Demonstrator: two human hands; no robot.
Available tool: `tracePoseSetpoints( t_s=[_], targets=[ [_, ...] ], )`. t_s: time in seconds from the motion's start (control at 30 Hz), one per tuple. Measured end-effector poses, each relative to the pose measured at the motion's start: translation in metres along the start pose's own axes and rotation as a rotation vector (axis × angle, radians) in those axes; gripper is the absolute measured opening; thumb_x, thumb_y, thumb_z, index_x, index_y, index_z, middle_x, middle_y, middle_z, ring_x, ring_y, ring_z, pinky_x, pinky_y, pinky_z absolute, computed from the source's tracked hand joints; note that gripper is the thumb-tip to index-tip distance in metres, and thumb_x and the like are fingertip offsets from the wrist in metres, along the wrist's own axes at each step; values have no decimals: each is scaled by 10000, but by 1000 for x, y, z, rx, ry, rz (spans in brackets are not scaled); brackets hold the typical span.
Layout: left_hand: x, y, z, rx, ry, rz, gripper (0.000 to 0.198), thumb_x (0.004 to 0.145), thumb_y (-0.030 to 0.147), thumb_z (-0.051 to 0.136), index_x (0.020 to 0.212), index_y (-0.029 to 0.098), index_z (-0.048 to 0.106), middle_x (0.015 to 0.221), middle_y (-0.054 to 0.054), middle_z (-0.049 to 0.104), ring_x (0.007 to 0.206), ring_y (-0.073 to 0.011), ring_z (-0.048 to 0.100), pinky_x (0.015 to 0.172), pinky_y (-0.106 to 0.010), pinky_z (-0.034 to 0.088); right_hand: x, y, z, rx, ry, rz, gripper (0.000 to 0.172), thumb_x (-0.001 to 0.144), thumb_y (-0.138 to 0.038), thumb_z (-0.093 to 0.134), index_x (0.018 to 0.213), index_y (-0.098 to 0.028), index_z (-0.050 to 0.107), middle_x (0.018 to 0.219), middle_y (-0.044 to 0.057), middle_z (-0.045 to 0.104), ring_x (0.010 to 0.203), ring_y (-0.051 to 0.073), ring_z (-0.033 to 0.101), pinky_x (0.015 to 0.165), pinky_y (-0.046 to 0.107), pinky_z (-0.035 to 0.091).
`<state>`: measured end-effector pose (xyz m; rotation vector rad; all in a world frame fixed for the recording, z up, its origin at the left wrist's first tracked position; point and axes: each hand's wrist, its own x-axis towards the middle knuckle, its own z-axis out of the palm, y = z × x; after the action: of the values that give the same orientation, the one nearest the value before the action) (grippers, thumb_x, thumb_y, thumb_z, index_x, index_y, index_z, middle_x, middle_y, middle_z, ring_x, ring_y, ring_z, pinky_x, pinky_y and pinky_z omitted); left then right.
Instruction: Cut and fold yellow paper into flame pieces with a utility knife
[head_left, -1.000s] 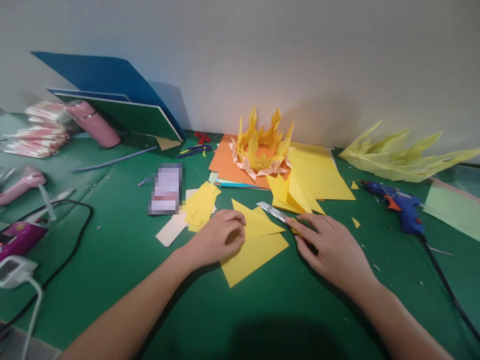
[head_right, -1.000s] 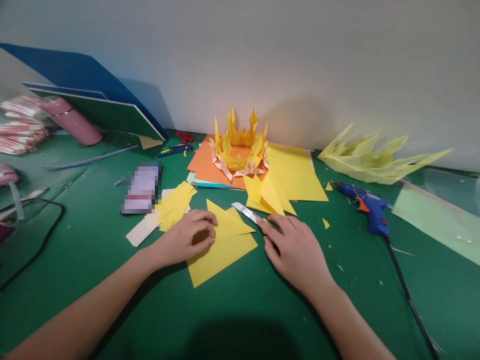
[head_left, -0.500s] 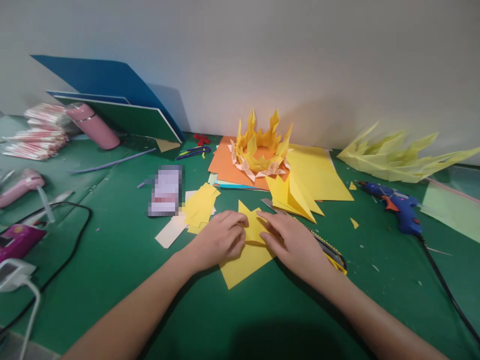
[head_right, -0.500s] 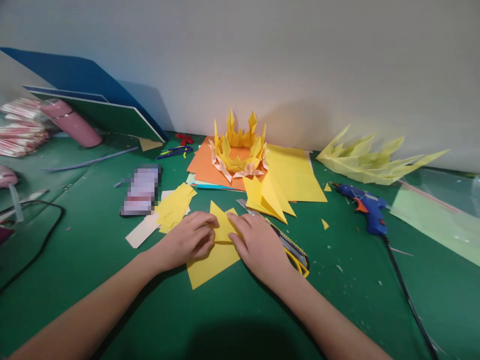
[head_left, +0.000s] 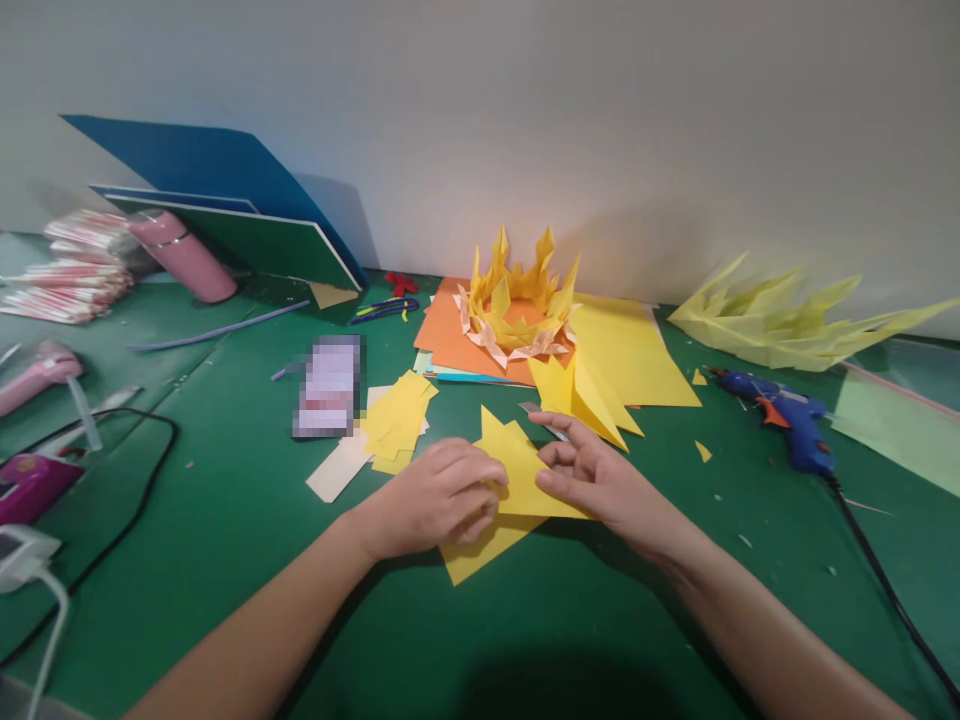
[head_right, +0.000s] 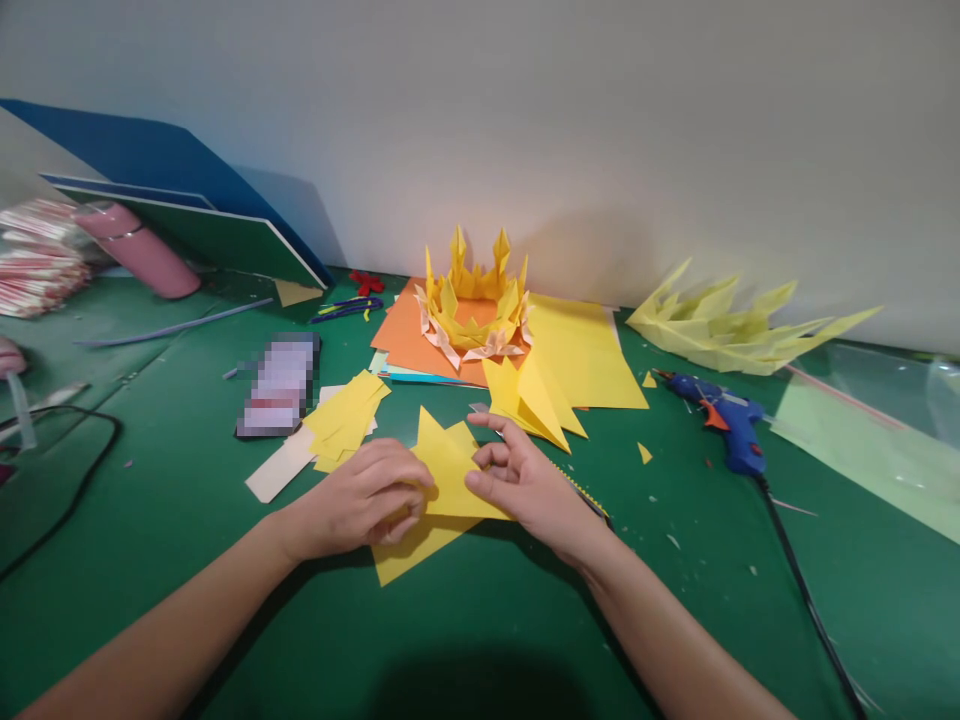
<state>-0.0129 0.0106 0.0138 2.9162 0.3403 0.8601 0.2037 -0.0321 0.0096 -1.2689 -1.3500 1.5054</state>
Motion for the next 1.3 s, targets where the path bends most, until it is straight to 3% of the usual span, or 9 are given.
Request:
tracePoseSetpoints(
  t_s=[0.27,0.5,0.63,0.77,0.87,1.0,1.17,1.23,1.3],
  targets=[
    [-4,-1,-3,-13,140,-5,84,819,130,505,781,205,513,872,-47,657,808,-159,605,786,-313,502,-2,-12,-17,-85,92,-68,501,775,-354,614,1223,-234,426,766,-35,482,575,92,457,525,226,414],
    [-19,-28,-8,229,312,-517,116,862,115,455,810,200,515,740,-21,617,694,-166,573,646,-303,463,7,-1,-50,-293,609,-278,320,773,-354,618,1058,-225,554,804,11,544,680,138,560,588,250,473],
    [-28,-41,-9,364,288,-590,174,852,97,441,819,203,576,857,-53,622,830,-213,591,717,-367,471,11,10,-63,-389,716,-261,225,786,-358,594,959,-218,629,800,21,596,604,135,545,510,252,444],
    [-31,-44,-7,378,242,-591,210,824,79,461,778,204,624,835,-56,614,830,-234,574,733,-403,468,12,20,-66,-519,718,-218,297,815,-395,566,1018,-202,665,736,29,651,573,152,565,520,279,453],
    [-28,-40,-5,400,280,-604,166,853,132,484,853,195,639,934,-79,613,892,-248,566,785,-430,462,16,29,-70,-664,675,-293,323,843,-420,520,1033,-209,674,939,79,700,798,218,643,685,363,506],
    [-22,-31,-2,363,255,-584,153,894,184,484,856,181,632,988,-94,598,940,-241,562,833,-424,452,19,37,-73,-965,596,-386,328,891,-390,447,995,-200,692,1151,136,646,1059,301,588,877,523,441],
    [-16,-22,3,221,229,-545,165,908,193,488,802,195,615,918,-62,626,899,-210,584,816,-387,460,11,19,-55,-1166,724,-449,290,922,-312,434,1073,-213,661,1230,143,586,1028,312,570,859,555,426],
    [-13,-19,2,168,249,-507,127,900,212,526,809,204,615,860,-42,641,842,-191,593,793,-368,464,6,9,-39,-1161,580,-579,266,932,-287,437,1057,-199,655,1092,126,651,957,269,600,841,484,460],
    [-11,-16,1,144,295,-439,96,885,243,569,804,214,610,823,-26,654,795,-179,592,775,-360,464,2,3,-21,-1145,303,-627,261,942,-279,433,1101,-201,625,1047,94,683,951,237,613,828,423,491]
  ],
)
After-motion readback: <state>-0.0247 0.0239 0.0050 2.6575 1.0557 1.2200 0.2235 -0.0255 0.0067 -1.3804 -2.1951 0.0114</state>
